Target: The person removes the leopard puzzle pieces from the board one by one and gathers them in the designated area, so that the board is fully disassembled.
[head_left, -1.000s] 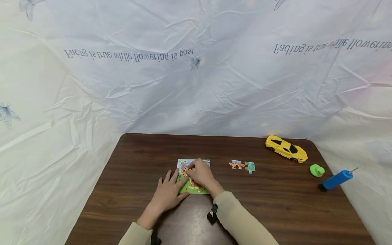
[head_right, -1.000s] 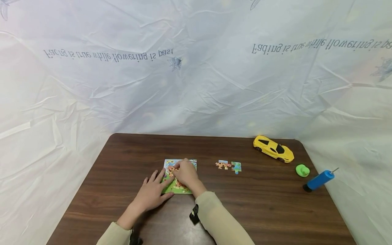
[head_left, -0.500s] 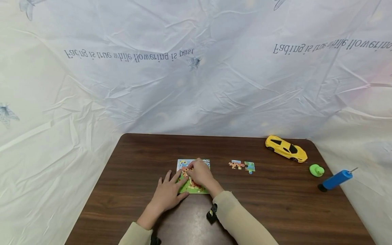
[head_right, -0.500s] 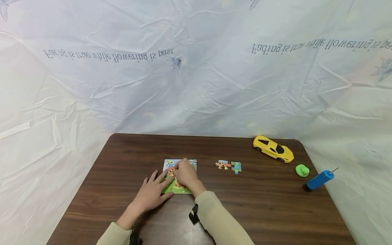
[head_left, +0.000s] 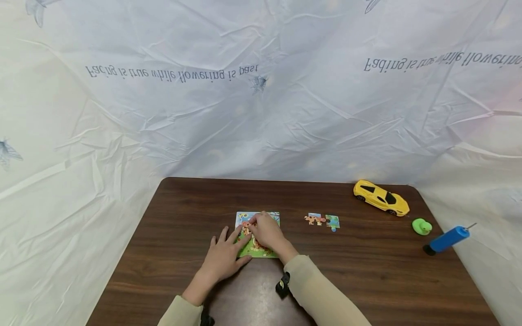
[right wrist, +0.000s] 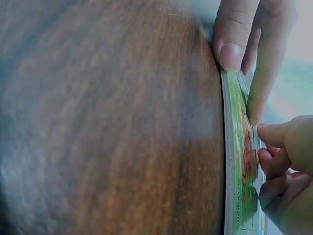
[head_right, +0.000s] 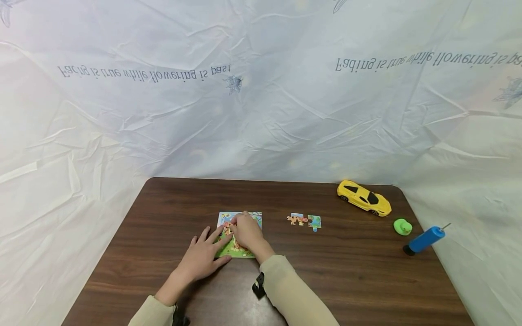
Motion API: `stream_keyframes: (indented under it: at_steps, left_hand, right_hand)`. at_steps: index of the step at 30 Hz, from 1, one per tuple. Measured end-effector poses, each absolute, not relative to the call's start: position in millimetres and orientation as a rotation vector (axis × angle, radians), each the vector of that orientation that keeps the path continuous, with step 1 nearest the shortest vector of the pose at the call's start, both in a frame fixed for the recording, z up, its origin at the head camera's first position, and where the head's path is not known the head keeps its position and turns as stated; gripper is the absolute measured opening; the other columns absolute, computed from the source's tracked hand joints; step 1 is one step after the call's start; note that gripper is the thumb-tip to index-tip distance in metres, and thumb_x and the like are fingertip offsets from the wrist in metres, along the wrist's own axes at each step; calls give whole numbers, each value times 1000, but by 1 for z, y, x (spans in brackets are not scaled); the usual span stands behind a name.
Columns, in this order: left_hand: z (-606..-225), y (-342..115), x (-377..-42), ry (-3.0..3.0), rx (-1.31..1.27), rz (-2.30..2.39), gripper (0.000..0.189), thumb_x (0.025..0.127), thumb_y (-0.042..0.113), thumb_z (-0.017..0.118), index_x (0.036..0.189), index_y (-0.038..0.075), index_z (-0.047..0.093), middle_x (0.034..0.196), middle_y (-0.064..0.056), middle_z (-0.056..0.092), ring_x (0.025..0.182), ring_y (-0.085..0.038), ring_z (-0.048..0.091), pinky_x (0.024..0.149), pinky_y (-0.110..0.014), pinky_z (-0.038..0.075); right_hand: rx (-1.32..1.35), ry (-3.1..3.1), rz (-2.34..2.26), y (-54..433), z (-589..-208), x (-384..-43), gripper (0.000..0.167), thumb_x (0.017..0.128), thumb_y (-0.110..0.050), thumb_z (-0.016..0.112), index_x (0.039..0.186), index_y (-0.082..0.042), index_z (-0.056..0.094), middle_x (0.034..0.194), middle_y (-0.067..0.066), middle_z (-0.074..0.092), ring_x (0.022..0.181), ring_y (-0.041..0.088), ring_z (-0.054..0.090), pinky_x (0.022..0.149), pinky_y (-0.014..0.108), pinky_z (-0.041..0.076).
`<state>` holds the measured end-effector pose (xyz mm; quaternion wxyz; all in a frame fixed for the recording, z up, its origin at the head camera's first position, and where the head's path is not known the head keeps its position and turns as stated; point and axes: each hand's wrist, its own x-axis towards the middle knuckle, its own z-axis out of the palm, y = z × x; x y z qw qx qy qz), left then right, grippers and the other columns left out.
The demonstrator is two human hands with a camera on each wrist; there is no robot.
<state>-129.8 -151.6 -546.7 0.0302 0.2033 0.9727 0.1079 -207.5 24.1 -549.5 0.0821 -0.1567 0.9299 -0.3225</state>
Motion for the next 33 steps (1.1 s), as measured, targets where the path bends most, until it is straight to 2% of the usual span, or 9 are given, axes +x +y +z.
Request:
stream_keyframes:
  at_steps: [6, 18, 26, 33]
  left_hand:
    - [-546, -152, -129, 2993, 625, 348, 63, 100, 55, 65, 154, 27, 54, 166, -10, 35, 145, -55, 34, 100, -78, 37]
    - [-545, -152, -129, 2981, 624, 381, 63, 100, 53, 66, 155, 26, 54, 166, -9, 35, 145, -55, 33, 100, -79, 36]
    - [-544, -151, -130, 2966, 618, 381, 63, 99, 54, 66, 155, 26, 54, 167, -9, 34, 146, -54, 32, 101, -79, 36]
    - [-544, -151, -129, 2972, 608, 385, 64, 99, 55, 66, 155, 26, 54, 167, -8, 34, 146, -54, 32, 101, -79, 35]
  right_hand:
    - [-478, 2751, -1030, 25, -551, -208, 17, 105, -22, 66, 116, -10, 72, 99, 0, 71, 86, 15, 67, 78, 36, 56]
    - [-432, 2662, -1249, 41, -551, -210, 15, 105, -19, 66, 116, -10, 71, 102, 0, 69, 92, 16, 66, 80, 39, 56]
    - [-361, 2640, -1303, 83, -550, -214, 13, 104, -18, 68, 115, -12, 72, 100, -2, 68, 81, 12, 62, 72, 38, 53]
    - [-315, 2677, -1283, 125, -550, -214, 13, 103, -16, 69, 114, -14, 73, 99, -3, 68, 77, 13, 60, 72, 39, 51]
